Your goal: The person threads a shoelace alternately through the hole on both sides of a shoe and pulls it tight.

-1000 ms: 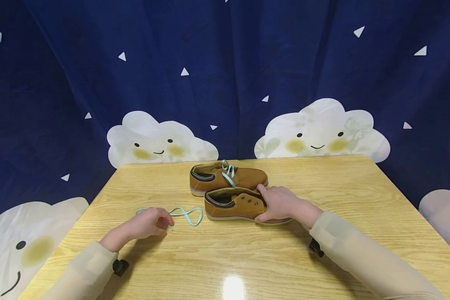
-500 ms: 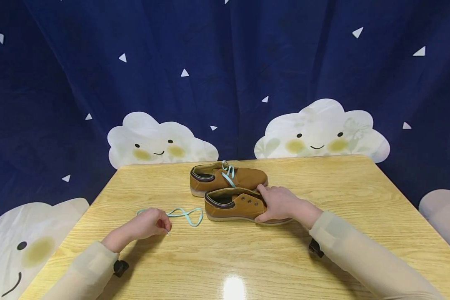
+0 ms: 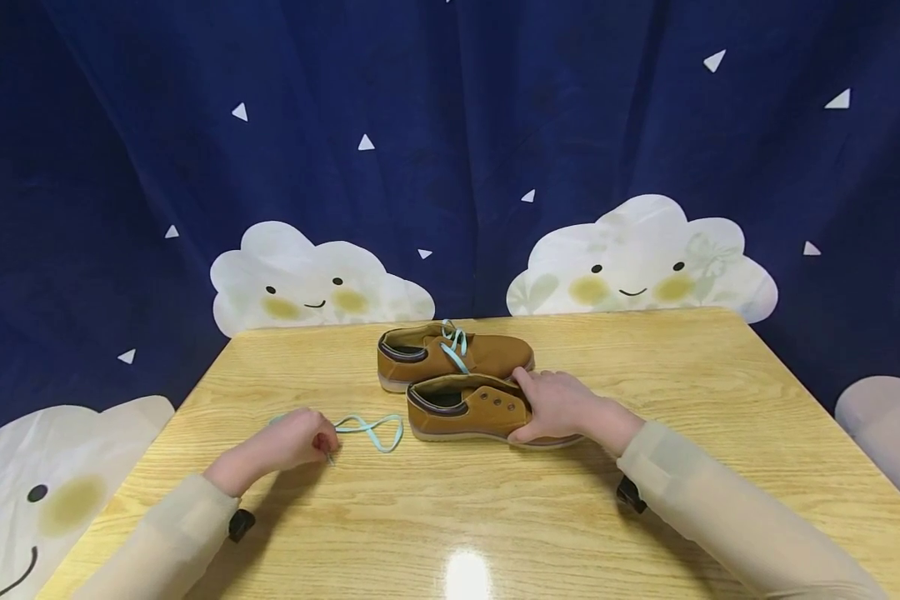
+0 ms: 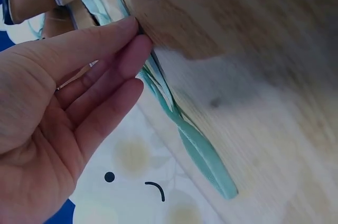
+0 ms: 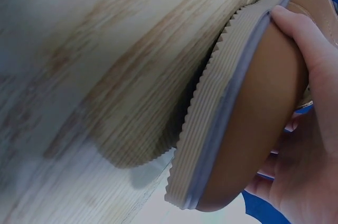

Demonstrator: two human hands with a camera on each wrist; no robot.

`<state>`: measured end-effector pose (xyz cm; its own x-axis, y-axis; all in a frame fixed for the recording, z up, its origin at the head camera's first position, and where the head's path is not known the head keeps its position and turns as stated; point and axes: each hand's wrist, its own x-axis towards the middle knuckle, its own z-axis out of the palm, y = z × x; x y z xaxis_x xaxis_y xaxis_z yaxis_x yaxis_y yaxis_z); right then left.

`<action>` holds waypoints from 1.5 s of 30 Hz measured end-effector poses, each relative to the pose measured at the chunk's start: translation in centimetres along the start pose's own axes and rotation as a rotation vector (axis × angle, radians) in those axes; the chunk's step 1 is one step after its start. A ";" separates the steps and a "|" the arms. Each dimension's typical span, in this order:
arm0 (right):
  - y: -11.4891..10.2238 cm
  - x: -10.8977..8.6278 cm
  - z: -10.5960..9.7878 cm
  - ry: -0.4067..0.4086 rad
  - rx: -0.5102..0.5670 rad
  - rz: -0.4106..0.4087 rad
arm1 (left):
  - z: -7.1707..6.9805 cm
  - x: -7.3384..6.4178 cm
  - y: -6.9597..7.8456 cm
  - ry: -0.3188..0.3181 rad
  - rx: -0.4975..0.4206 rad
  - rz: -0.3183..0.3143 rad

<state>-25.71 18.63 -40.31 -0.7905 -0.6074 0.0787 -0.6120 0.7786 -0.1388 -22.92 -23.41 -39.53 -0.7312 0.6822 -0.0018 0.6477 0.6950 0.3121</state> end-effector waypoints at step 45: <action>1.4 -2.9 -3.0 0.034 0.390 0.003 | -1.4 3.1 3.3 0.300 -0.916 -0.211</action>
<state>-24.32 21.92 -37.74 -0.7969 -0.5942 0.1094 -0.5598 0.6581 -0.5035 -23.34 -19.27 -37.21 -0.9187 0.3904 0.0600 0.1743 0.2644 0.9485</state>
